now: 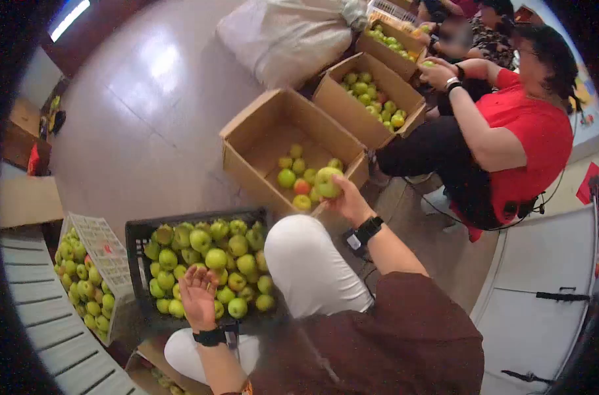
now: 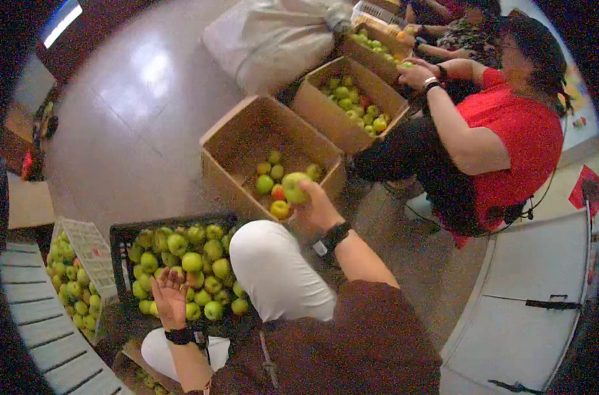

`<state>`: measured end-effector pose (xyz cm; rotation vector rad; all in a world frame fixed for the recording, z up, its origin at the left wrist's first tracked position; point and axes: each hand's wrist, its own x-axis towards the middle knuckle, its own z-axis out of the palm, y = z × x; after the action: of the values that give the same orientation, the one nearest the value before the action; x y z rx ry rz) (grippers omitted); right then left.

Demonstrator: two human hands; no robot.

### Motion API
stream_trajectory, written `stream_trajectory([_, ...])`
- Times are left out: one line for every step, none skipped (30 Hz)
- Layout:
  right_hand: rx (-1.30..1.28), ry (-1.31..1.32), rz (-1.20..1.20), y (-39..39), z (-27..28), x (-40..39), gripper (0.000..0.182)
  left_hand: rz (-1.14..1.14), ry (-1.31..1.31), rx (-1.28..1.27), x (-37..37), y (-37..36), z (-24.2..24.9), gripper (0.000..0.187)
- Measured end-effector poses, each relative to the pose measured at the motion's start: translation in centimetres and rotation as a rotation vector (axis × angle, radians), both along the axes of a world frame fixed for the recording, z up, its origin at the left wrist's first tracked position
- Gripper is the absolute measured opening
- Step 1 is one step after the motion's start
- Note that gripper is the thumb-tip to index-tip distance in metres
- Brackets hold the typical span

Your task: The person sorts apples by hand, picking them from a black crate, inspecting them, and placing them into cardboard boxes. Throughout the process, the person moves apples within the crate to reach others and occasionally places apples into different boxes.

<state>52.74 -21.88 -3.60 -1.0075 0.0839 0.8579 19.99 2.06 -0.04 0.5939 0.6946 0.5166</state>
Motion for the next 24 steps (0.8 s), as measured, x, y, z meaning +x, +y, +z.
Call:
stream_trajectory([0.014, 0.047, -0.050, 0.4, -1.0, 0.3, 0.039, -0.005, 0.009, 0.023, 0.0, 0.3, -0.5, 0.042])
stream_trajectory([0.028, 0.087, -0.099, 0.6, -2.2, 1.0, 0.040, 0.002, 0.008, 0.013, 0.0, 0.4, -0.8, 0.043])
stream_trajectory([0.042, 0.123, -0.148, 0.9, -3.3, 1.9, 0.040, 0.010, 0.002, 0.005, 0.0, 0.6, -1.0, 0.043])
stream_trajectory([0.039, 0.152, -0.163, 1.1, -4.5, 3.0, 0.039, 0.015, 0.011, 0.001, 0.0, 0.7, -1.1, 0.043])
stream_trajectory([0.035, 0.181, -0.181, 1.2, -5.8, 4.3, 0.037, 0.018, 0.020, -0.003, 0.2, 0.8, -1.0, 0.043])
stream_trajectory([0.032, 0.209, -0.203, 1.2, -7.1, 5.6, 0.035, 0.018, 0.028, -0.006, 0.2, 0.9, -1.0, 0.043])
stream_trajectory([-0.029, 0.199, -0.218, 1.6, -8.3, 6.9, 0.037, 0.024, 0.036, -0.001, 0.3, 1.0, -1.0, 0.043])
stream_trajectory([-0.090, 0.188, -0.232, 2.0, -9.6, 8.3, 0.038, 0.030, 0.045, 0.004, 0.4, 1.2, -1.0, 0.043])
stream_trajectory([-0.151, 0.177, -0.245, 2.5, -10.6, 9.6, 0.040, 0.033, 0.055, 0.005, 0.4, 1.3, -1.2, 0.042])
stream_trajectory([-0.275, 0.140, -0.246, 3.2, -11.1, 10.5, 0.041, 0.035, 0.065, 0.006, 0.4, 1.5, -1.4, 0.042])
stream_trajectory([-0.371, 0.086, -0.216, 3.8, -12.0, 11.6, 0.040, 0.034, 0.075, 0.003, 0.3, 1.7, -1.7, 0.042])
stream_trajectory([-0.465, 0.030, -0.183, 4.5, -13.2, 12.6, 0.040, 0.035, 0.084, 0.001, 0.3, 1.9, -2.0, 0.042])
stream_trajectory([-0.557, -0.028, -0.148, 5.3, -14.4, 13.5, 0.039, 0.039, 0.092, 0.001, 0.4, 2.0, -2.1, 0.042])
stream_trajectory([-0.692, -0.067, -0.209, 6.3, -15.9, 14.0, 0.042, 0.044, 0.100, 0.003, 0.6, 2.1, -2.2, 0.042])
stream_trajectory([-0.816, -0.106, -0.182, 6.9, -17.8, 14.8, 0.045, 0.049, 0.108, 0.004, 0.8, 2.1, -2.2, 0.042])
stream_trajectory([-0.939, -0.148, -0.153, 7.2, -20.0, 15.7, 0.047, 0.052, 0.130, 0.009, 0.9, 2.2, -2.3, 0.042])
stream_trajectory([-1.060, -0.192, -0.123, 7.3, -22.5, 16.4, 0.050, 0.055, 0.153, 0.014, 1.0, 2.3, -2.3, 0.041])
stream_trajectory([-1.124, -0.268, -0.122, 7.9, -23.0, 16.4, 0.053, 0.060, 0.176, 0.020, 1.0, 2.3, -2.4, 0.041])
stream_trajectory([-1.193, -0.312, -0.083, 8.3, -23.4, 16.4, 0.054, 0.062, 0.169, 0.006, 1.0, 2.4, -2.6, 0.041])
stream_trajectory([-1.259, -0.357, -0.045, 8.4, -23.5, 16.3, 0.055, 0.064, 0.163, -0.006, 1.0, 2.5, -2.8, 0.041])
stream_trajectory([-1.323, -0.402, -0.009, 8.9, -23.0, 16.0, 0.057, 0.062, 0.157, -0.018, 1.0, 2.6, -2.9, 0.041])
stream_trajectory([-1.388, -0.534, 0.056, 8.1, -26.0, 17.0, 0.054, 0.067, 0.170, -0.019, 1.0, 2.7, -2.9, 0.041])
stream_trajectory([-1.458, -0.668, 0.113, 7.2, -29.4, 18.2, 0.052, 0.068, 0.182, -0.020, 1.1, 2.7, -2.9, 0.040])
stream_trajectory([-1.459, -0.758, 0.119, 7.0, -30.0, 18.4, 0.050, 0.066, 0.190, -0.021, 1.3, 2.6, -2.8, 0.040])
